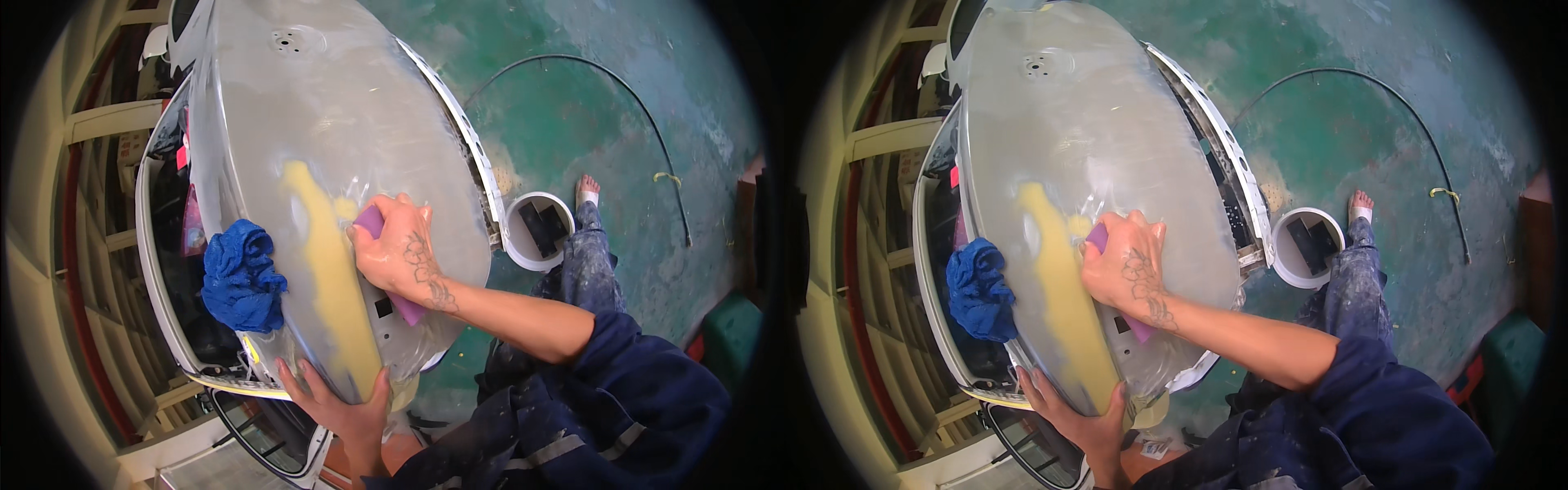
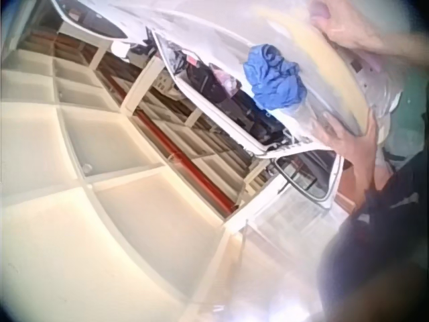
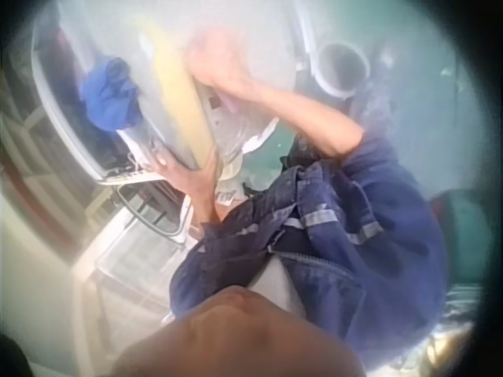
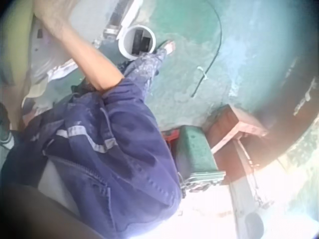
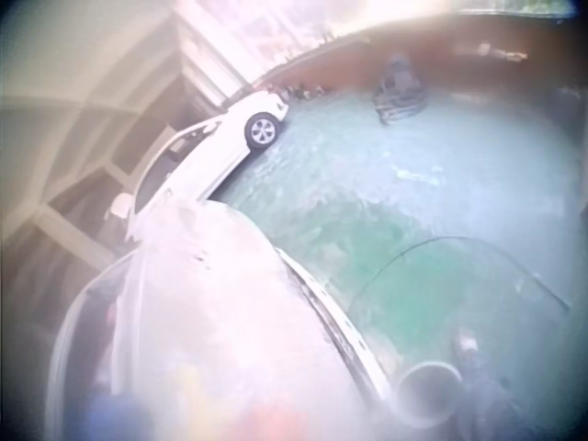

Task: The person sands a detached car trunk lid with a sanding block and sandpaper, smoothing the surface of a yellow filler patch. They wipe the surface with a blue cloth and continue sanding different areas of the lid.

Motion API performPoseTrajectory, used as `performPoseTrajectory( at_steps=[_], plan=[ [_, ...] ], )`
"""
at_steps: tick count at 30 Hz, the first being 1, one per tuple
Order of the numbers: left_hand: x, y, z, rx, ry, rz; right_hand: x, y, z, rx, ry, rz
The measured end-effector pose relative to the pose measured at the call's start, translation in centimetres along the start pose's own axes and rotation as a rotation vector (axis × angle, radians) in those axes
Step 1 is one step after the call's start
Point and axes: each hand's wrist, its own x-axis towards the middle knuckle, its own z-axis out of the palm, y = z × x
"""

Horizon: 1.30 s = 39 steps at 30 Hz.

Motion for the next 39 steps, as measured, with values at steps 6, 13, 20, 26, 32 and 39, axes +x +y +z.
performPoseTrajectory(
  at_steps=[6,13,20,26,32,39],
  plan=[
    [0.1,0.0,0.1,0.018,0.01,0.009,0.1,0.1,0.2,-0.035,-0.05,0.086],
    [-0.1,0.2,0.0,0.002,0.022,-0.036,-0.3,-0.1,-0.4,0.029,-0.137,0.112],
    [-0.2,0.1,0.0,-0.015,0.019,-0.038,-0.1,0.1,0.1,-0.019,-0.038,0.077],
    [0.3,0.3,0.2,0.003,0.016,-0.039,0.2,0.0,-0.5,0.014,-0.143,0.087],
    [0.1,0.4,-0.1,0.031,0.002,-0.068,0.6,-0.3,-0.7,0.032,-0.154,0.132],
    [0.1,0.3,0.3,0.005,0.03,-0.072,0.1,-0.5,-0.3,0.001,-0.02,0.132]
  ],
)
